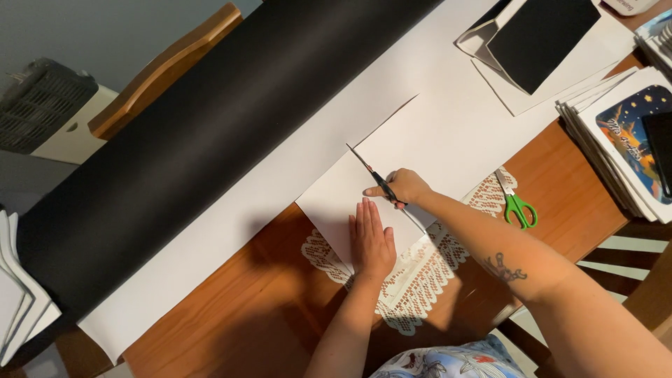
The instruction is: Cutting strips of white fabric from a large roll using scissors on a wooden table.
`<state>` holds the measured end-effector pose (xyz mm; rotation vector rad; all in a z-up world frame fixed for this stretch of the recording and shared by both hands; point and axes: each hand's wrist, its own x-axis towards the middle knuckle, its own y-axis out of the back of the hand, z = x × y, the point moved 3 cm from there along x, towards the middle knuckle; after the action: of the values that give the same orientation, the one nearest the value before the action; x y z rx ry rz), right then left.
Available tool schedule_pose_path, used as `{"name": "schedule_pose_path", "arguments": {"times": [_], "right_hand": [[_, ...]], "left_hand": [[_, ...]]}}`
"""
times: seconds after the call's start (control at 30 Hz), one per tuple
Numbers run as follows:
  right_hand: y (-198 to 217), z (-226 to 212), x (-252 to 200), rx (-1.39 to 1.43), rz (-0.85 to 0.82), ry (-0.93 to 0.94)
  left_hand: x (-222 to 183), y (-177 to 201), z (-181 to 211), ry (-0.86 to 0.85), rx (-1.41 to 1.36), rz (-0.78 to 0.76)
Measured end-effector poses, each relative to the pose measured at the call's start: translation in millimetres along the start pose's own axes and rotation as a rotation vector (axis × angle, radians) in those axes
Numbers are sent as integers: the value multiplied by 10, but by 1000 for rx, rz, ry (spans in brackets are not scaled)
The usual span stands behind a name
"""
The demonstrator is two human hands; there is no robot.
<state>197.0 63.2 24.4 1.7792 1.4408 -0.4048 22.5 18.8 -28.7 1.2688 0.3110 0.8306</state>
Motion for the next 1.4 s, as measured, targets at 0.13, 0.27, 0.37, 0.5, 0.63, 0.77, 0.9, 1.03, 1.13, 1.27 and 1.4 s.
{"name": "schedule_pose_path", "arguments": {"times": [0.13, 0.27, 0.37, 0.5, 0.63, 0.77, 0.9, 1.03, 1.13, 1.27, 1.4], "right_hand": [[-12, -146, -3, 14, -21, -2], [38, -227, -129, 39, -81, -37], [-47, -4, -163, -408, 39, -20], [-253, 365, -335, -462, 460, 165], [-491, 590, -362, -606, 540, 275], [-593, 721, -310, -656, 520, 268], [-676, 765, -251, -648, 565, 326], [-710, 792, -258, -645, 608, 407], [-686, 786, -266, -550, 607, 466], [-628, 745, -413, -339, 511, 478], [-619, 1023, -186, -483, 634, 461]], "left_hand": [[4, 7, 0, 14, 7, -58], [-18, -35, -15, 25, 4, -78], [1, -10, -15, 34, -31, -58], [3, 102, 18, 20, -108, -7], [-15, -13, -140, 24, -366, 311], [-339, 38, -443, 475, -93, 464], [-531, -205, -735, 982, -472, 331], [-530, -573, -949, 1070, -764, 455], [-443, -181, -812, 966, -419, 235], [-446, 73, -738, 845, -242, 409], [-502, 793, -1261, 640, -581, 565]]}}
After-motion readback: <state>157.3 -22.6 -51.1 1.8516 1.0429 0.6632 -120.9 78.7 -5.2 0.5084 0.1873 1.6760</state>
